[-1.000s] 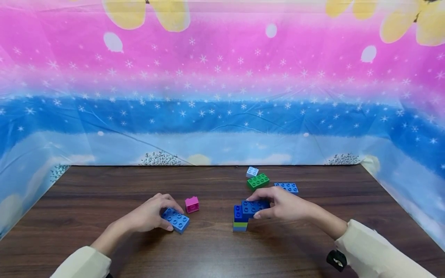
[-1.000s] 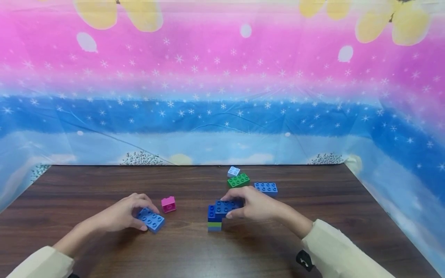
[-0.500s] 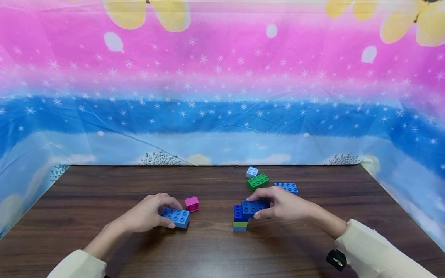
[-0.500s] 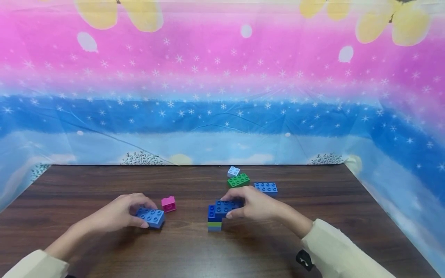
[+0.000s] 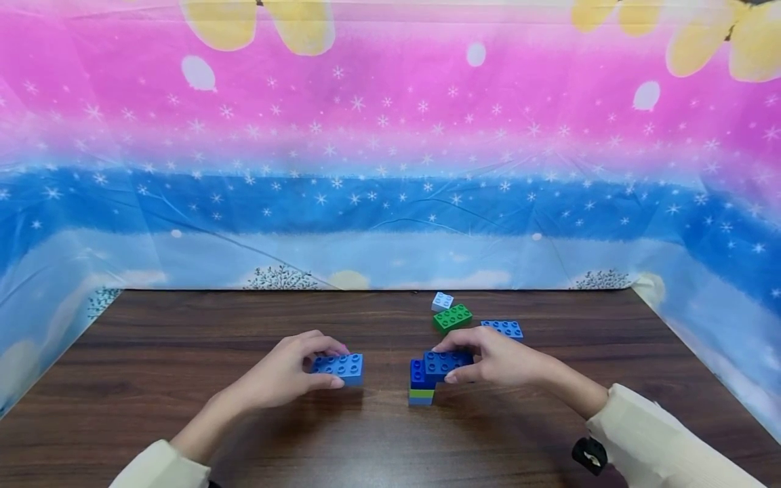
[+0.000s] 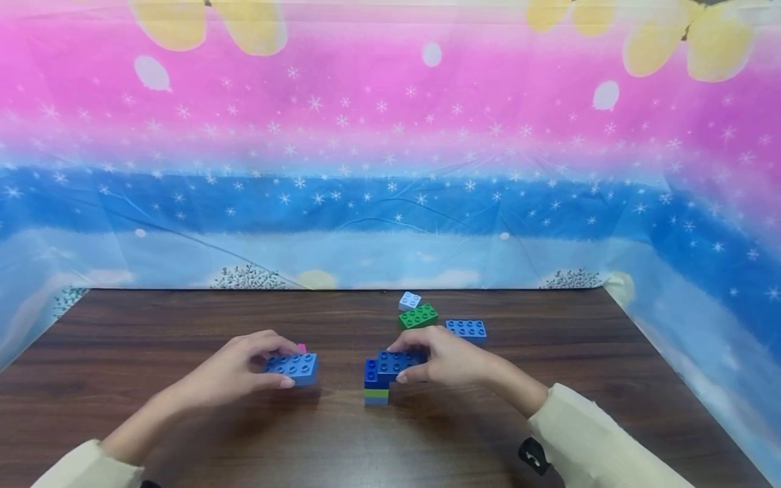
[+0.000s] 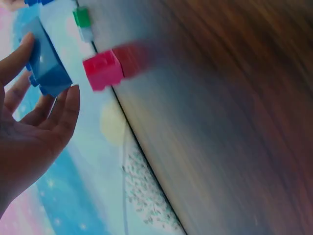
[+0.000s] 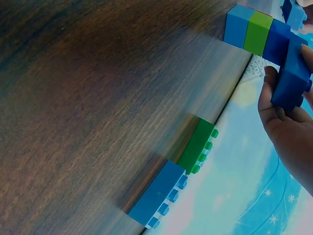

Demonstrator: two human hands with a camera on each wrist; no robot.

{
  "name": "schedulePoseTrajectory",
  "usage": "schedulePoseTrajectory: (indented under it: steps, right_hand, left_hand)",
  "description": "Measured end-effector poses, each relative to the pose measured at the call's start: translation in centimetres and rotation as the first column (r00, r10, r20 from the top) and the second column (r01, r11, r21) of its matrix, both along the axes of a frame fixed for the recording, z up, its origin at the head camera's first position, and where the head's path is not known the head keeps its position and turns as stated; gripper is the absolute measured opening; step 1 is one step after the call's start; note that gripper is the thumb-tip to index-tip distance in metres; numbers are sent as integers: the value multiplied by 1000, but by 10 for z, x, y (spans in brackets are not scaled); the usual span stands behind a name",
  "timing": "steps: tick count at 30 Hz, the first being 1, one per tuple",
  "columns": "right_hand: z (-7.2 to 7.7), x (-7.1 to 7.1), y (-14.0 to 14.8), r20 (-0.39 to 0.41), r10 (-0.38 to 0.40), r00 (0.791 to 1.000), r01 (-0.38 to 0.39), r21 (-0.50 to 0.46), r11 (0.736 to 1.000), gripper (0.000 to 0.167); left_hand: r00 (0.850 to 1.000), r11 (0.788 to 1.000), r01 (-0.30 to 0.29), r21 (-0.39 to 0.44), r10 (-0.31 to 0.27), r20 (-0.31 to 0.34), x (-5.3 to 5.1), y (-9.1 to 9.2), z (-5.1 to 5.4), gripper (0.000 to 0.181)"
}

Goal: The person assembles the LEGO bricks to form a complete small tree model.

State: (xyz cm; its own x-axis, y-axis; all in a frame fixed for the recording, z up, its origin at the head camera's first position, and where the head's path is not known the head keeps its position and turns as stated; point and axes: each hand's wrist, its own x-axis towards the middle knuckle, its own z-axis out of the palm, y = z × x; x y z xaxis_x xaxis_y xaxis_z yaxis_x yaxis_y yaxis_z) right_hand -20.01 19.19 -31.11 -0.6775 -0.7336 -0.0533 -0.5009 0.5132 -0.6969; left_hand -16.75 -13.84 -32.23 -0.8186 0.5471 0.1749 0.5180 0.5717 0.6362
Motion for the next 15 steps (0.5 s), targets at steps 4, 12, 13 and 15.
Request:
schedulePoseTrajectory:
  steps: [4, 12, 13, 15]
  right_hand:
    - [-1, 0, 0, -4, -1, 1000, 1, 3, 1000, 36]
    - [0, 1, 0, -14, -4, 1000, 4, 3, 1000, 36]
    - [0, 1, 0, -17, -3, 1000, 3, 3, 1000, 36]
    - [0, 1, 0, -19, 0, 1000, 0, 1, 1000, 35]
  left_hand:
    - [1000, 1000, 2, 21, -2, 9, 0, 15, -2, 32]
    - [1000, 998, 27, 48, -27, -7, 1, 39, -4, 32]
    - [1000, 998, 26, 51, -25, -10, 1, 42, -4, 32]
    - [1000, 998, 23, 61, -23, -13, 1, 46, -5, 32]
